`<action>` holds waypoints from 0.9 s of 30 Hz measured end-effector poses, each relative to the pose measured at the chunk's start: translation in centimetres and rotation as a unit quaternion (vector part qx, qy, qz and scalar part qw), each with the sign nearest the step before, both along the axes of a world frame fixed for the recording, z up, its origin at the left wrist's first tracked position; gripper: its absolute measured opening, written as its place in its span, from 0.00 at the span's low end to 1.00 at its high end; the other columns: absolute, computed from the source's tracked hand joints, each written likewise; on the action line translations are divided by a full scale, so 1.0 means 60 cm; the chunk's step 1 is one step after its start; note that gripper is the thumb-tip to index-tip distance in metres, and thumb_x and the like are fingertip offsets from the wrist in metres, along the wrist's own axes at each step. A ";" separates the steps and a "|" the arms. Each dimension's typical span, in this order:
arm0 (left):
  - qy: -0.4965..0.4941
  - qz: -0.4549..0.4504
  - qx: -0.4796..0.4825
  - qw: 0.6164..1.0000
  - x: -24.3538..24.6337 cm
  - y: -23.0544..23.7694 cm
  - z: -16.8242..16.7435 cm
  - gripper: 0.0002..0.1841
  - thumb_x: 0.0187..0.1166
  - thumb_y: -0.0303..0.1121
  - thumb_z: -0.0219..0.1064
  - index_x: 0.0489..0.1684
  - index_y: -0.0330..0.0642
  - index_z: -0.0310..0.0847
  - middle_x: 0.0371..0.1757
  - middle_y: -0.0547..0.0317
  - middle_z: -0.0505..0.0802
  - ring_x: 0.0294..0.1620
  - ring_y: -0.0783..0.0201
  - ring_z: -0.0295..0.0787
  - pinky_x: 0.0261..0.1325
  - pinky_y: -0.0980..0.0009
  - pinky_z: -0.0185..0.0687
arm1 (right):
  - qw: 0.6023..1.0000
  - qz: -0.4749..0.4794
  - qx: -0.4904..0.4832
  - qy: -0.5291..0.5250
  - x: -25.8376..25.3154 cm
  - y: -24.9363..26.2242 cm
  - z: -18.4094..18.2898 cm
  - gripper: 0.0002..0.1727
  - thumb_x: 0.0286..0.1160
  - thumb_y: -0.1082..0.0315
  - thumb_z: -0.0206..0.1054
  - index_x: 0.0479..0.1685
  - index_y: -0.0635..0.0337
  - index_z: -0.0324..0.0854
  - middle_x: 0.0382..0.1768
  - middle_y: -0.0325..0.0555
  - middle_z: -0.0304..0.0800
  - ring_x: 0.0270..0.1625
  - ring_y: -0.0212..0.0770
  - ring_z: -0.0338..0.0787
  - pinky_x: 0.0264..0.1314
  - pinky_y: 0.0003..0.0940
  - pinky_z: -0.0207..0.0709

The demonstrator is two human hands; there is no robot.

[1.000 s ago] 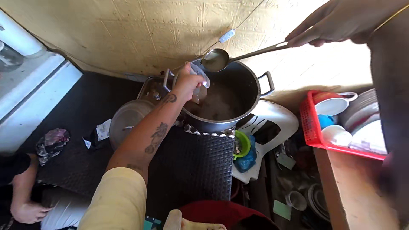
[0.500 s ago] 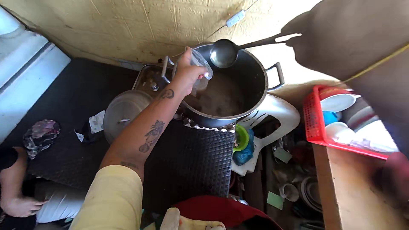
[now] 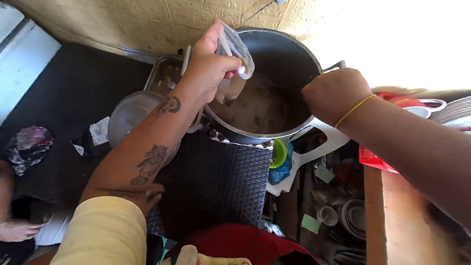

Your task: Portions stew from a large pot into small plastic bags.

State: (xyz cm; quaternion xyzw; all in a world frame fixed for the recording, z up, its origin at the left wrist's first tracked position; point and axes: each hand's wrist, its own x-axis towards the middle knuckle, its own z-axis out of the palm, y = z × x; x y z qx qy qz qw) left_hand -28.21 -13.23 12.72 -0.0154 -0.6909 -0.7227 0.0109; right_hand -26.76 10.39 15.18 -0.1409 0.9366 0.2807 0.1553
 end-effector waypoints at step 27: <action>0.049 -0.031 0.012 0.998 0.001 -0.010 0.040 0.40 0.72 0.11 0.65 0.88 0.37 0.56 0.75 0.50 0.80 0.39 0.70 0.88 0.34 0.80 0.84 | 0.972 0.024 -0.213 -0.092 -0.059 0.084 -0.060 0.07 0.76 0.58 0.75 0.48 0.39 0.97 0.34 0.44 0.96 0.41 0.53 0.93 0.42 0.63 0.81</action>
